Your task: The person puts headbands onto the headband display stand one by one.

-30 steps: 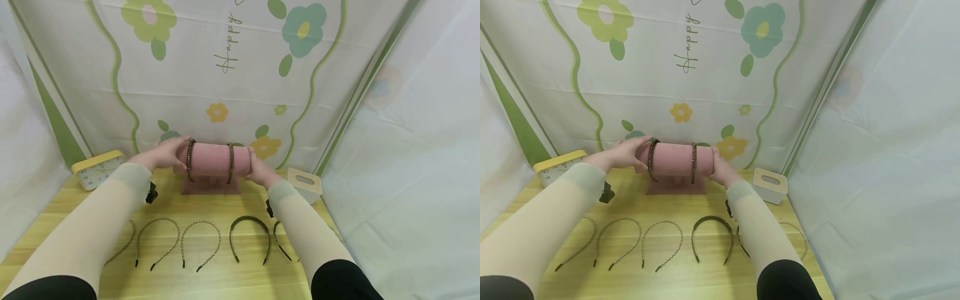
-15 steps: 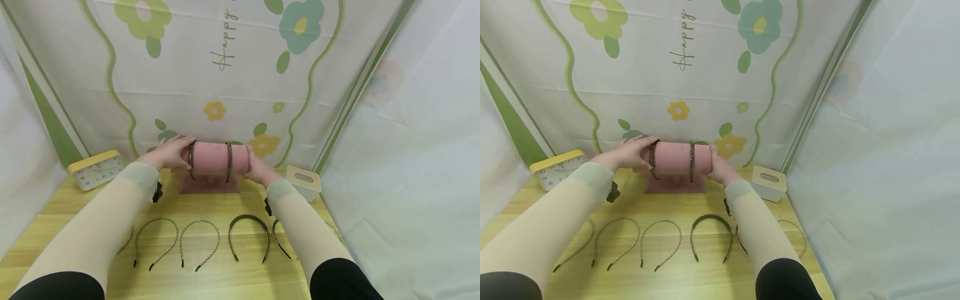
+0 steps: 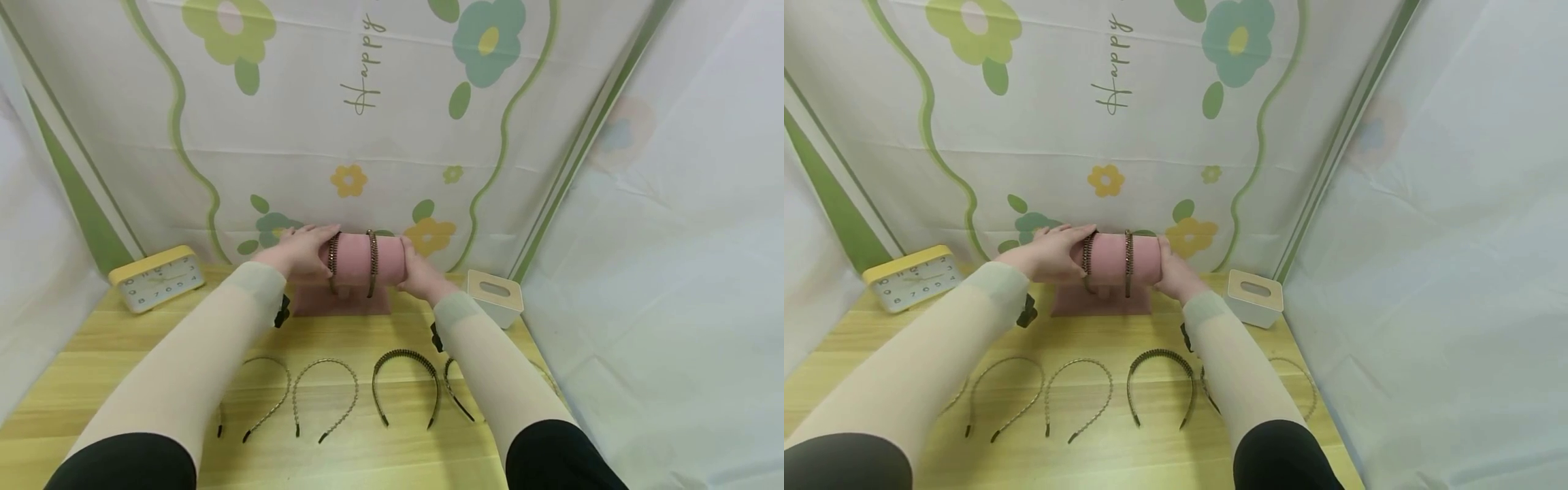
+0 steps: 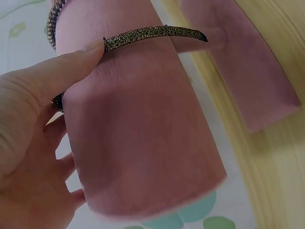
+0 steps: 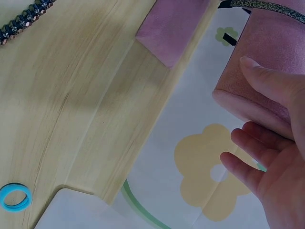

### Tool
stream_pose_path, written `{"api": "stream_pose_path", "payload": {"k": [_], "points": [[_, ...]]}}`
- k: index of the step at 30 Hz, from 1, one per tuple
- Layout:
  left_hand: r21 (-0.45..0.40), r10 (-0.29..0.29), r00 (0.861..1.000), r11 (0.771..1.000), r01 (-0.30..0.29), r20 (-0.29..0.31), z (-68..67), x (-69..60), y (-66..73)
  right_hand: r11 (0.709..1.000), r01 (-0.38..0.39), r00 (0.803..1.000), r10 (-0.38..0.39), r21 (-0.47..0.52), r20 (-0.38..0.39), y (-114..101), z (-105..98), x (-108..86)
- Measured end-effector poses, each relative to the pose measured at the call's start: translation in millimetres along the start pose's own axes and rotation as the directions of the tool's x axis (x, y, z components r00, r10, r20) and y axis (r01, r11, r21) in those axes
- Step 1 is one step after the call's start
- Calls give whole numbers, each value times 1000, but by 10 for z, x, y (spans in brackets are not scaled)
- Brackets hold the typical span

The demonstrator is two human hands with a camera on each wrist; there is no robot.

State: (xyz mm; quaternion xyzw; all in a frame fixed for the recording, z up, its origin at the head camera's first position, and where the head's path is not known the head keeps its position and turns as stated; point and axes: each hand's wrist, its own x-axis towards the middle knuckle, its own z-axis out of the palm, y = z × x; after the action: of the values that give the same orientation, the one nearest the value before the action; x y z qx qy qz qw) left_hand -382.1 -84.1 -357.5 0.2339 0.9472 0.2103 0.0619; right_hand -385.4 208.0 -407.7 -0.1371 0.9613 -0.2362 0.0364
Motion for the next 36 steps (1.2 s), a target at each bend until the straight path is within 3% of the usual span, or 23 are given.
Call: {"api": "stream_pose_path", "payload": {"k": [9, 26, 31, 36], "points": [[-44, -27, 999, 999, 29, 35, 38, 164, 151, 1000, -2, 1000, 2, 7, 1, -2, -11, 9], [43, -32, 998, 999, 30, 48, 89, 282, 409, 1000, -3, 1000, 3, -4, -11, 2, 2, 0], [2, -23, 999, 1000, 23, 37, 131, 303, 384, 1000, -15, 1000, 15, -2, -11, 14, 9, 11], [-45, -8, 1000, 999, 8, -7, 155, 242, 246, 1000, -26, 1000, 26, -3, -6, 27, 21, 24]]}}
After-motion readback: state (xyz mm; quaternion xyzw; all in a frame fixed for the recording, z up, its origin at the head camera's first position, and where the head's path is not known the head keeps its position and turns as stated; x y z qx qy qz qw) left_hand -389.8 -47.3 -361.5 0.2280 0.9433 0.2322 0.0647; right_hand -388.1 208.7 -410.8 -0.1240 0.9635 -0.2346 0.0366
